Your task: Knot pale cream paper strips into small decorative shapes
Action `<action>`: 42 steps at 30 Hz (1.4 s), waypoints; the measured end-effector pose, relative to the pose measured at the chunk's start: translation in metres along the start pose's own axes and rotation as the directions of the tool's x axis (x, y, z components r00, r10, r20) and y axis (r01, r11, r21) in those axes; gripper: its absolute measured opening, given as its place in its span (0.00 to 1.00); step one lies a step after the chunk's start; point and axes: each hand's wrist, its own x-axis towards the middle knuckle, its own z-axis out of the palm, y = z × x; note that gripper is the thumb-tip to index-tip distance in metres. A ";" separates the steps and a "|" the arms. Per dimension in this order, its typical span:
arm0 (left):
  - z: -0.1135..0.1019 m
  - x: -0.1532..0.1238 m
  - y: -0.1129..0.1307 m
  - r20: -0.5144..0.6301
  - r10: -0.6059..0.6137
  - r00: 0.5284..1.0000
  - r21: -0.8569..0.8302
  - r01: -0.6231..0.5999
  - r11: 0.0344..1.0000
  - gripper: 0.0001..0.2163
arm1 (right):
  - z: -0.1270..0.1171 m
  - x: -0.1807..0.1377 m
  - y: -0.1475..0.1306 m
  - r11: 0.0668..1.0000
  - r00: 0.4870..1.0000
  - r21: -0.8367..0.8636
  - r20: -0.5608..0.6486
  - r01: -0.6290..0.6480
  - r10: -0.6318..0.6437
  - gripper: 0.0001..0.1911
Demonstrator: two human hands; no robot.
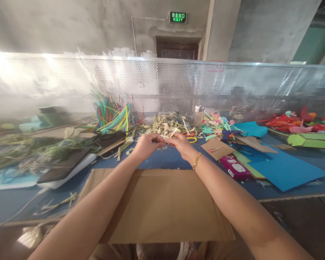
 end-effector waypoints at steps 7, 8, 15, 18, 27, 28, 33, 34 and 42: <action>-0.009 0.002 0.002 0.011 -0.038 0.999 -0.025 0.038 0.999 0.06 | 0.001 0.001 -0.001 0.997 0.997 0.077 -0.070 -0.009 0.014 0.11; -0.011 0.002 0.004 0.015 -0.039 0.999 -0.029 0.040 0.999 0.05 | 0.001 0.001 0.000 0.996 0.997 0.091 -0.076 -0.013 0.020 0.11; -0.015 0.002 0.008 0.024 -0.044 0.999 -0.035 0.045 0.998 0.06 | 0.000 0.006 0.005 0.988 0.996 0.152 -0.087 -0.005 0.019 0.11; -0.015 0.002 0.005 0.024 -0.044 0.999 -0.027 0.044 0.999 0.06 | -0.001 0.005 0.003 0.986 0.996 0.170 -0.082 -0.003 0.017 0.14; -0.010 0.003 -0.002 -0.065 -0.065 0.996 -0.050 0.062 0.997 0.18 | -0.007 0.006 0.002 0.999 0.999 -0.002 0.038 0.037 -0.037 0.11; -0.010 0.003 -0.002 -0.071 -0.071 0.995 -0.058 0.067 0.996 0.19 | -0.006 0.007 0.004 0.999 0.998 -0.009 0.040 0.049 -0.049 0.11; -0.006 0.003 -0.006 -0.021 -0.088 0.996 -0.111 0.085 0.990 0.13 | -0.001 0.005 0.009 0.993 0.996 -0.070 0.009 0.094 -0.094 0.14; -0.006 0.003 -0.007 -0.014 -0.092 0.996 -0.119 0.089 0.989 0.12 | -0.001 0.005 0.009 0.992 0.995 -0.084 0.012 0.096 -0.095 0.14; -0.005 0.001 -0.005 0.024 -0.139 0.990 -0.193 0.141 0.971 0.11 | -0.002 0.005 0.004 0.990 0.993 -0.084 0.043 0.114 -0.110 0.11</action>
